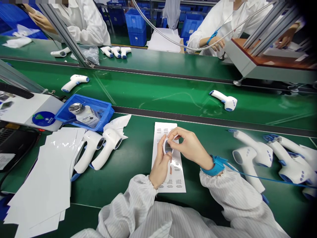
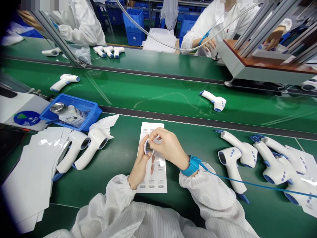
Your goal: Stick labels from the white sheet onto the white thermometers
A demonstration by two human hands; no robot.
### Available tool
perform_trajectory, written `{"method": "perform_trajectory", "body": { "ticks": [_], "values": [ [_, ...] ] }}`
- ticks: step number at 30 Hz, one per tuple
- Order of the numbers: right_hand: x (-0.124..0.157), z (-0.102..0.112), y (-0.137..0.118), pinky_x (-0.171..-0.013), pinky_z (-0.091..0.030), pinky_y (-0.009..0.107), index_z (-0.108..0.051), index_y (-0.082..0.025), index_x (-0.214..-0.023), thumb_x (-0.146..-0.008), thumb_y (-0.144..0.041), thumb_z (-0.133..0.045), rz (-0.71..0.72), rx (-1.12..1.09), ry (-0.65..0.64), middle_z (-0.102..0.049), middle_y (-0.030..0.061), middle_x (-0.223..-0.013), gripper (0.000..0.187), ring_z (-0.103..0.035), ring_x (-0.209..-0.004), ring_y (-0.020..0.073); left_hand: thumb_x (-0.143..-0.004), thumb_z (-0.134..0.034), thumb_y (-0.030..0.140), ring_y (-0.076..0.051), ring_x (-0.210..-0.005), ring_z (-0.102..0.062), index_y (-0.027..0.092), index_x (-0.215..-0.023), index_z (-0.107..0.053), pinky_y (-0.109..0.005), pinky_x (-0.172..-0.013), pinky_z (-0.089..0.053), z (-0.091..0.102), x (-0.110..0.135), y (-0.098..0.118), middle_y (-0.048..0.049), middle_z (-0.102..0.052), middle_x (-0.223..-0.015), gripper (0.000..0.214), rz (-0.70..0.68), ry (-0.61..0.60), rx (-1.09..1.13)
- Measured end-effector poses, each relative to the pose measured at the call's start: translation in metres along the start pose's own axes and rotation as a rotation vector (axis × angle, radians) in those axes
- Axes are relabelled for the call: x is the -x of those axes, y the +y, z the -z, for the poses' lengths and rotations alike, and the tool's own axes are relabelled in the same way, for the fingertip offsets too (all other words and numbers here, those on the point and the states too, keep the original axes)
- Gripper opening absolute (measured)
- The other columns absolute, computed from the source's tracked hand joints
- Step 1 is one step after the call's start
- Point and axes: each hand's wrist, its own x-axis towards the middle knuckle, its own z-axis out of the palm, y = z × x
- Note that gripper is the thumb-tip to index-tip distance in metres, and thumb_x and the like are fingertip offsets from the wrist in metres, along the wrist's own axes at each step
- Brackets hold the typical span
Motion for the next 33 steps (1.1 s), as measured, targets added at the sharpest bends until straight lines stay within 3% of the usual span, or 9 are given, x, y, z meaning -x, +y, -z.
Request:
{"method": "perform_trajectory", "body": {
  "ticks": [4, 8, 11, 15, 19, 23, 27, 30, 33],
  "values": [
    [0.000, -0.006, 0.009, -0.080, -0.049, 0.032, -0.058, -0.021, -0.086, -0.085, -0.023, -0.059, -0.041, -0.079, -0.023, -0.065, 0.0012, -0.090, 0.002, -0.061, -0.086, 0.0165, -0.090, -0.046, 0.031, -0.021, -0.088, -0.062, 0.036, -0.148, -0.022, -0.032, -0.068, -0.052, 0.001, 0.000, 0.002, -0.0076, -0.049, -0.133, 0.063, 0.063, -0.011, 0.054],
    [0.007, -0.011, 0.014, -0.091, -0.047, 0.037, -0.055, -0.023, -0.103, -0.081, -0.023, -0.065, -0.022, -0.078, -0.090, -0.059, 0.0033, -0.108, 0.024, -0.056, -0.103, 0.0193, -0.076, -0.053, 0.013, -0.005, -0.051, -0.050, 0.042, -0.146, -0.019, -0.025, -0.044, -0.042, 0.003, 0.000, 0.004, -0.0071, -0.035, -0.147, 0.083, 0.063, -0.091, 0.118],
    [0.015, -0.014, 0.014, -0.098, -0.044, 0.041, -0.051, -0.025, -0.112, -0.079, -0.020, -0.067, 0.021, -0.054, -0.118, -0.054, 0.0055, -0.118, 0.037, -0.050, -0.114, 0.0218, -0.065, -0.051, 0.003, -0.002, -0.047, -0.045, 0.042, -0.145, -0.018, -0.022, -0.041, -0.037, 0.004, 0.001, 0.006, -0.0067, -0.032, -0.149, 0.095, 0.041, -0.110, 0.149],
    [0.019, -0.014, 0.008, -0.098, -0.044, 0.041, -0.053, -0.025, -0.114, -0.081, -0.020, -0.065, 0.052, -0.150, -0.072, -0.054, 0.0059, -0.120, 0.036, -0.050, -0.115, 0.0215, -0.068, -0.050, 0.008, -0.013, -0.070, -0.058, 0.039, -0.146, -0.021, -0.024, -0.046, -0.042, 0.005, 0.004, 0.009, -0.0049, -0.025, -0.154, 0.089, -0.004, -0.110, 0.124],
    [0.015, -0.011, -0.003, -0.088, -0.047, 0.037, -0.063, -0.024, -0.097, -0.088, -0.022, -0.061, 0.110, -0.229, 0.078, -0.063, 0.0040, -0.101, 0.009, -0.058, -0.099, 0.0197, -0.076, -0.051, 0.020, -0.027, -0.106, -0.056, 0.032, -0.148, -0.022, -0.033, -0.070, -0.052, 0.005, 0.010, 0.013, -0.0064, -0.031, -0.150, 0.079, -0.131, -0.101, 0.098],
    [0.014, -0.014, -0.011, -0.087, -0.047, 0.035, -0.066, -0.024, -0.093, -0.093, -0.022, -0.055, 0.147, -0.255, 0.172, -0.065, 0.0029, -0.096, 0.010, -0.060, -0.095, 0.0184, -0.079, -0.051, 0.023, -0.019, -0.081, -0.060, 0.030, -0.147, -0.023, -0.030, -0.062, -0.051, 0.004, 0.015, 0.019, -0.0082, -0.047, -0.135, 0.074, -0.165, -0.094, 0.150],
    [0.021, -0.025, -0.016, -0.101, -0.042, 0.039, -0.059, -0.028, -0.114, -0.095, -0.023, -0.049, 0.078, -0.388, 0.127, -0.058, 0.0040, -0.120, 0.022, -0.054, -0.115, 0.0202, -0.081, -0.048, 0.018, -0.006, -0.050, -0.046, 0.035, -0.147, -0.021, -0.025, -0.047, -0.041, 0.004, 0.017, 0.022, -0.0066, -0.053, -0.123, 0.073, -0.151, -0.090, 0.253],
    [0.028, -0.034, -0.023, -0.109, -0.038, 0.041, -0.045, -0.032, -0.131, -0.091, -0.025, -0.053, -0.011, -0.518, 0.033, -0.043, 0.0038, -0.141, 0.042, -0.041, -0.132, 0.0217, -0.080, -0.048, 0.015, -0.008, -0.056, -0.051, 0.037, -0.147, -0.021, -0.025, -0.052, -0.044, 0.002, 0.017, 0.025, -0.0058, -0.050, -0.130, 0.075, -0.151, -0.048, 0.282],
    [0.034, -0.037, -0.030, -0.108, -0.040, 0.039, -0.034, -0.032, -0.139, -0.088, -0.030, -0.059, -0.134, -0.604, -0.039, -0.036, 0.0041, -0.148, 0.056, -0.035, -0.137, 0.0222, -0.078, -0.051, 0.015, -0.016, -0.081, -0.061, 0.037, -0.146, -0.024, -0.030, -0.071, -0.049, 0.001, 0.017, 0.034, -0.0041, -0.046, -0.137, 0.076, -0.201, 0.009, 0.300]
  ]
}}
